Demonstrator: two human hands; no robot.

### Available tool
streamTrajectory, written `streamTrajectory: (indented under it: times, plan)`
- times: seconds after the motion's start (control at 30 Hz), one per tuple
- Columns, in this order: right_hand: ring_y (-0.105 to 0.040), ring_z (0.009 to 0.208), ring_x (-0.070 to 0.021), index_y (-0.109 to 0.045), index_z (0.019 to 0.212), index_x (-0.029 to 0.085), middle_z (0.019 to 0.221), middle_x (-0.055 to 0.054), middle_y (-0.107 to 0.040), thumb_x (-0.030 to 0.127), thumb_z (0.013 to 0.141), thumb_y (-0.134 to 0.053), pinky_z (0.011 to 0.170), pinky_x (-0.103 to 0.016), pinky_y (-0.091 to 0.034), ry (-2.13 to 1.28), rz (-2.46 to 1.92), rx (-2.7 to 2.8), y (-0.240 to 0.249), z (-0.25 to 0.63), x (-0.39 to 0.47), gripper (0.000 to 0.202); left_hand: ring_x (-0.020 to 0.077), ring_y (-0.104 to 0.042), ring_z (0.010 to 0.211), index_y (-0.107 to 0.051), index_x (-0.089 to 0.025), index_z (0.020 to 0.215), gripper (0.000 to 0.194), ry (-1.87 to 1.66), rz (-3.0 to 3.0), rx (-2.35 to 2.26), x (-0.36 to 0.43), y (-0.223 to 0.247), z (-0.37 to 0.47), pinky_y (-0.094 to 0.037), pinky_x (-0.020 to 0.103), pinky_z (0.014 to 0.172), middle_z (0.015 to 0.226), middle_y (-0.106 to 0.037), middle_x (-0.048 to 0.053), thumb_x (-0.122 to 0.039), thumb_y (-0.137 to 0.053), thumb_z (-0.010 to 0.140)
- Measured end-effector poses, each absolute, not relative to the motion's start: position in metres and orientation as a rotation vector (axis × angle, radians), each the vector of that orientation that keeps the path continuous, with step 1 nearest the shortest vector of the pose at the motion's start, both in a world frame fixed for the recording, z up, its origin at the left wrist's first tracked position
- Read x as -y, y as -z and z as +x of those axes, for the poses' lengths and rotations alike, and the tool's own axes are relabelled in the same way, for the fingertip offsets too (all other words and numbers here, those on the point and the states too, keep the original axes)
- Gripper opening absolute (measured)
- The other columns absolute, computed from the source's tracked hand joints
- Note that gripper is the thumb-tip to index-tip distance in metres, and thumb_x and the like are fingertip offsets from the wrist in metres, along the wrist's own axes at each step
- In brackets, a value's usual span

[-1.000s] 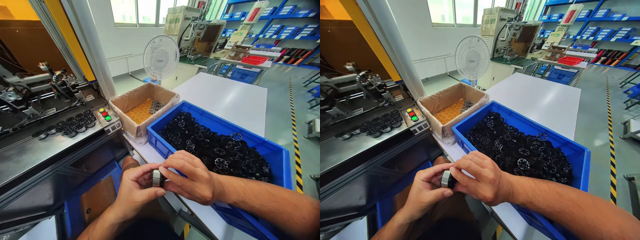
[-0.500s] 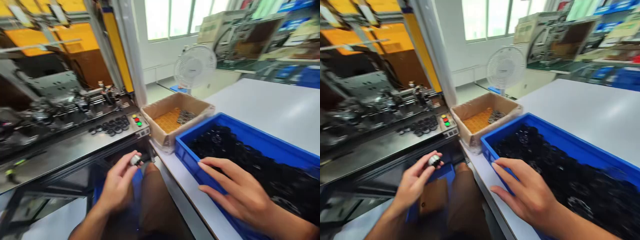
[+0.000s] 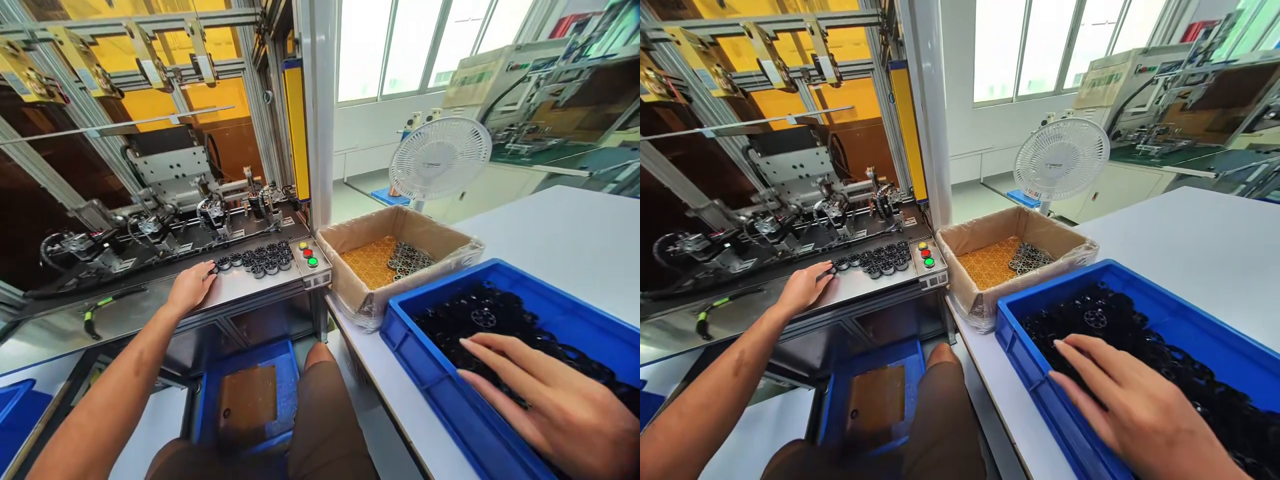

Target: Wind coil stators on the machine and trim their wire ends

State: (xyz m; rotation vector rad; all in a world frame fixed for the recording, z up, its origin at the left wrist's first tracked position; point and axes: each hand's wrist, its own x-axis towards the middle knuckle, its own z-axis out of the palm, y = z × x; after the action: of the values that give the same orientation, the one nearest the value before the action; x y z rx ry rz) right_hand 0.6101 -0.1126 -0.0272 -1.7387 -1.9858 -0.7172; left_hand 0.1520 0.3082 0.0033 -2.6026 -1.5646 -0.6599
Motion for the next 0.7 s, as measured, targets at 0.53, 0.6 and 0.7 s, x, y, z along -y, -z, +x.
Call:
streamTrajectory:
  times: [0.53, 0.6, 0.7]
  plan:
    - [-0.075, 0.085, -0.026, -0.075, 0.096, 0.013, 0.104, -0.017, -0.073, 0.001, 0.077, -0.055, 0.08, -0.036, -0.063, -0.219, -2.423, 2.037, 0.065, 0.623, 0.109, 0.03, 0.0265, -0.057, 0.124, -0.063, -0.016, 0.122, 0.035, 0.076, -3.011, 0.41, -0.247, -0.061, 0.519, -0.045, 0.044, 0.108, 0.13, -0.064, 0.013, -0.035, -0.061, 0.092]
    - [-0.076, 0.086, -0.0264, -0.077, 0.092, 0.013, 0.108, -0.018, -0.073, -0.001, 0.073, -0.054, 0.081, -0.034, -0.063, -0.197, -2.454, 2.046, 0.066, 0.627, 0.113, 0.032, 0.0251, -0.063, 0.112, -0.061, -0.016, 0.122, 0.034, -0.183, -3.033, 0.34, -0.238, -0.043, 0.574, -0.053, 0.048, 0.095, 0.126, -0.064, 0.011, -0.036, -0.062, 0.093]
    - [-0.076, 0.09, -0.0312, -0.079, 0.094, 0.014, 0.112, -0.021, -0.073, -0.002, 0.065, -0.057, 0.078, -0.037, -0.064, -0.051, -2.518, 2.012, 0.078, 0.632, 0.121, 0.04, 0.0228, -0.065, 0.104, -0.06, -0.017, 0.123, 0.033, -0.495, -3.037, 0.299, -0.231, -0.009, 0.625, -0.057, 0.044, 0.087, 0.124, -0.063, 0.01, -0.034, -0.062, 0.094]
